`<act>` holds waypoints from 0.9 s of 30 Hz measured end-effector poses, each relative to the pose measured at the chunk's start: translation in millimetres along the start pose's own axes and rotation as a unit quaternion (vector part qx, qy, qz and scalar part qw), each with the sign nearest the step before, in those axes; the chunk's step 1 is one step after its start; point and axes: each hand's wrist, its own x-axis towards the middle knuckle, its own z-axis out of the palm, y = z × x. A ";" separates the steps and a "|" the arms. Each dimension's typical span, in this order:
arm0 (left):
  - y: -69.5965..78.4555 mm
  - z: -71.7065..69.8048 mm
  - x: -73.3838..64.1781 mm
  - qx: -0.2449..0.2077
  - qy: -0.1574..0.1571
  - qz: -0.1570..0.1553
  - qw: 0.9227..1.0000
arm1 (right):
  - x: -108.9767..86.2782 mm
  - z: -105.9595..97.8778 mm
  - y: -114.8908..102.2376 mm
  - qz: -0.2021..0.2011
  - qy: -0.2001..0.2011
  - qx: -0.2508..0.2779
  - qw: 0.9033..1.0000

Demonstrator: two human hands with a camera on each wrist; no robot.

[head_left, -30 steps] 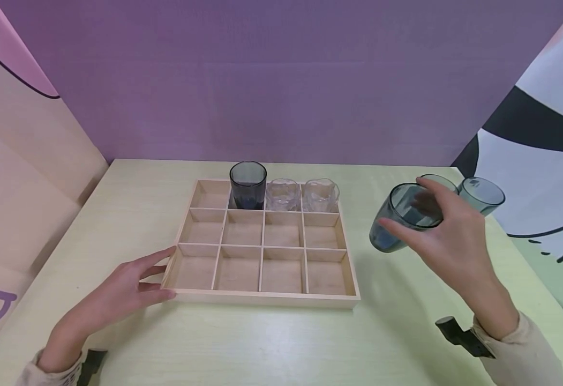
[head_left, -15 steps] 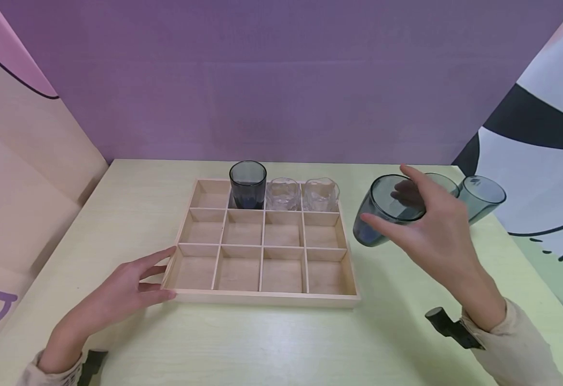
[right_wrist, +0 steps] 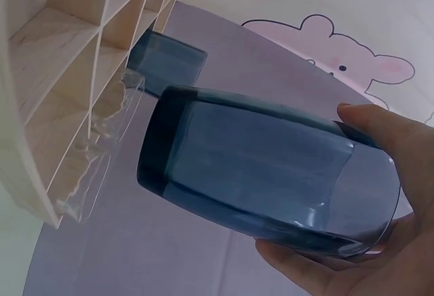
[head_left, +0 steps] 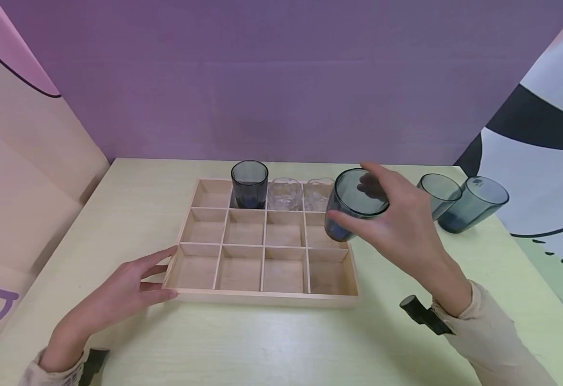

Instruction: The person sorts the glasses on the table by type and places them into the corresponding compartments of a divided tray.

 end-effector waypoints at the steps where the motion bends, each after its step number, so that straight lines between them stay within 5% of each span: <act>1: -0.2 0.3 0.2 0.001 0.000 0.002 1.000 | 1.3 1.7 -1.7 -0.001 0.000 0.004 1.000; 10: -1.2 2.0 0.2 -0.004 -0.004 0.007 1.000 | 11.3 13.4 -10.7 0.017 -0.032 0.029 0.999; 27: -4.0 -0.3 -0.4 -0.010 -0.007 0.006 1.000 | 36.1 40.8 -36.2 -0.013 -0.088 0.089 0.992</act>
